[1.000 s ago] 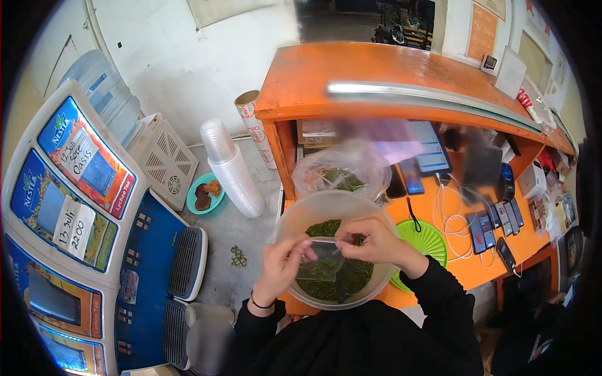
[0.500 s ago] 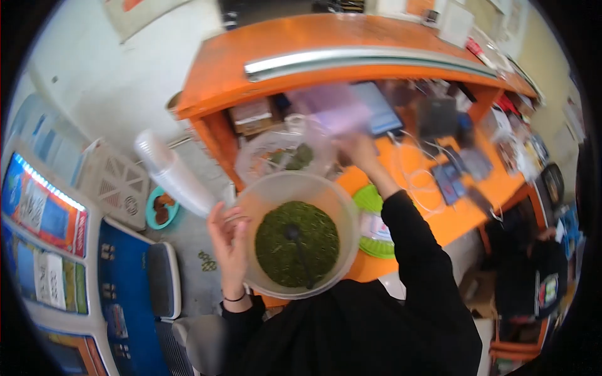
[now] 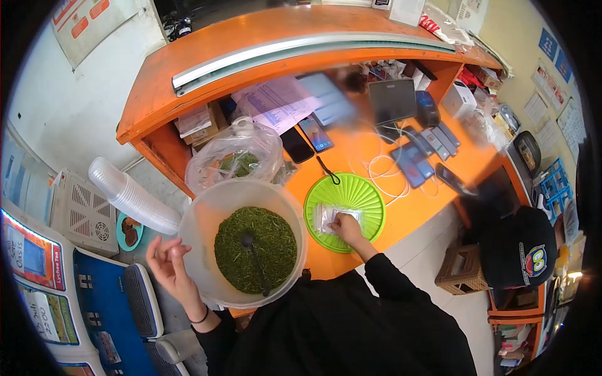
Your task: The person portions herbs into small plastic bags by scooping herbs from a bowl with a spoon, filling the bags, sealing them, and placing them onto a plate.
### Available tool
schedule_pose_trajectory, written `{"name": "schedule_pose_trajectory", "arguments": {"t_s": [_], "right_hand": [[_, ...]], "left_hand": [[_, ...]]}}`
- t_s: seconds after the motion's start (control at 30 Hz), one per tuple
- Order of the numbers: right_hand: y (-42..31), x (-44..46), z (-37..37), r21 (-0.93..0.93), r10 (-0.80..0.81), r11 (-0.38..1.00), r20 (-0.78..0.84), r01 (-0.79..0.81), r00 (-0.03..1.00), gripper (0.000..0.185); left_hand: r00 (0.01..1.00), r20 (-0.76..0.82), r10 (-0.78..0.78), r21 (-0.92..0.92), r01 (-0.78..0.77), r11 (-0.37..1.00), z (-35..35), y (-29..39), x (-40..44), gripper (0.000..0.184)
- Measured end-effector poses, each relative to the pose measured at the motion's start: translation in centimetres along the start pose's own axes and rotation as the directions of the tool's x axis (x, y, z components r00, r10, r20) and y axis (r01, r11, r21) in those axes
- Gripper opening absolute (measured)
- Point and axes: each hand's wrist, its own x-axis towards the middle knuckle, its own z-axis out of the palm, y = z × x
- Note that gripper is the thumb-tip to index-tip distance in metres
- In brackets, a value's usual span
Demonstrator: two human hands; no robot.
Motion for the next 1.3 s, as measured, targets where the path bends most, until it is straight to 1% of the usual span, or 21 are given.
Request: {"name": "schedule_pose_trajectory", "arguments": {"t_s": [0.1, 0.17, 0.23, 0.3, 0.37, 0.43, 0.5, 0.57, 0.67, 0.73, 0.8, 0.83, 0.87, 0.9, 0.93, 1.03, 1.07, 1.17, 1.23, 1.27, 1.3], "right_hand": [[0.2, 0.4, -1.1, 0.299, 0.088, 0.945, 0.149, -0.13, 0.985, 0.015], [1.7, 1.4, -2.9, 0.427, -0.023, 0.904, 0.086, -0.016, 0.996, 0.011], [2.3, 2.2, -6.2, 0.492, -0.08, 0.869, 0.036, 0.052, 0.996, 0.009], [2.3, 2.7, -10.2, 0.532, -0.078, 0.846, 0.061, 0.034, 0.995, 0.009], [3.2, 3.4, -12.7, 0.594, -0.075, 0.804, 0.143, -0.025, 0.987, 0.011], [2.5, 3.1, -14.5, 0.521, -0.112, 0.853, 0.148, 0.019, 0.983, 0.011], [2.3, 3.1, -15.0, 0.427, -0.201, 0.893, 0.101, 0.14, 0.974, 0.012], [2.0, 2.3, -14.1, 0.315, -0.357, 0.889, 0.021, 0.332, 0.934, 0.012], [1.7, 1.4, -12.7, 0.321, -0.444, 0.856, 0.059, 0.404, 0.894, 0.01], [1.8, 1.5, -12.8, 0.254, -0.558, 0.796, -0.046, 0.55, 0.829, 0.012], [2.5, 1.9, -13.3, 0.103, -0.388, 0.888, -0.357, 0.449, 0.849, 0.014], [2.8, 2.1, -13.5, 0.046, -0.301, 0.926, -0.509, 0.375, 0.806, 0.016], [3.6, 2.4, -13.4, 0.373, -0.084, 0.889, -0.434, 0.264, 0.897, 0.017], [4.4, 2.6, -13.2, 0.654, 0.105, 0.748, -0.283, 0.112, 0.953, 0.018], [5.1, 2.8, -13.1, 0.853, 0.242, 0.518, -0.075, -0.063, 0.967, 0.019], [6.0, 2.9, -13.8, 0.92, -0.004, 0.364, 0.159, -0.147, 0.987, 0.019], [6.0, 3.0, -14.2, 0.884, 0.049, 0.448, 0.128, -0.136, 0.991, 0.018], [3.6, 3.6, -16.1, 0.787, -0.024, 0.614, -0.062, 0.064, 0.998, 0.014], [0.1, 3.5, -19.1, 0.464, -0.306, 0.791, -0.262, 0.398, 0.915, 0.011], [-1.4, 3.5, -20.5, 0.255, -0.46, 0.803, -0.309, 0.539, 0.832, 0.01], [-2.4, 3.6, -21.5, 0.193, -0.505, 0.802, -0.285, 0.565, 0.815, 0.01]], "left_hand": [[0.991, 0.05, 0.121, -0.131, -0.113, 0.985, 0.9, 4.4, -2.4, 0.037], [0.937, 0.299, 0.181, -0.223, -0.116, 0.968, 1.6, 7.9, -4.4, 0.035], [0.688, 0.694, 0.214, -0.382, 0.098, 0.919, 2.9, 9.4, -5.0, 0.033], [0.324, 0.945, 0.054, -0.105, 0.143, 0.984, 5.7, 10.9, -5.0, 0.035], [0.248, 0.967, -0.05, 0.003, 0.184, 0.983, 9.8, 9.3, -6.9, 0.041], [0.123, 0.927, -0.355, 0.231, 0.559, 0.797, 13.2, 5.3, -9.3, 0.043], [0.359, 0.809, -0.465, 0.217, 0.552, 0.805, 17.4, -1.7, -12.6, 0.05], [0.505, 0.662, -0.554, 0.107, 0.667, 0.737, 21.6, -7.0, -15.4, 0.056], [0.36, 0.569, -0.739, -0.084, 0.919, 0.384, 25.7, -11.1, -16.5, 0.05], [0.335, 0.677, -0.655, -0.164, 0.937, 0.31, 26.0, -13.0, -16.6, 0.042], [0.345, 0.721, -0.601, -0.231, 0.937, 0.262, 26.1, -13.3, -16.8, 0.038], [0.37, 0.71, -0.599, -0.264, 0.929, 0.26, 25.8, -13.0, -16.5, 0.038], [0.393, 0.698, -0.599, -0.298, 0.92, 0.257, 25.6, -12.8, -16.3, 0.037], [0.397, 0.71, -0.581, -0.329, 0.917, 0.225, 25.5, -12.8, -16.1, 0.037], [0.402, 0.721, -0.564, -0.358, 0.914, 0.193, 25.3, -12.9, -15.9, 0.037], [0.416, 0.747, -0.519, -0.379, 0.907, 0.182, 25.7, -13.4, -15.9, 0.039], [0.419, 0.754, -0.506, -0.376, 0.907, 0.191, 26.0, -13.6, -16.0, 0.041], [0.382, 0.787, -0.484, -0.427, 0.904, 0.019, 27.4, -12.3, -15.9, 0.048], [0.396, 0.798, -0.454, -0.452, 0.892, -0.018, 28.0, -12.4, -16.4, 0.06], [0.404, 0.803, -0.438, -0.466, 0.884, -0.038, 28.3, -12.5, -16.7, 0.067], [0.402, 0.807, -0.432, -0.484, 0.87, -0.096, 28.6, -12.0, -16.6, 0.069]]}}
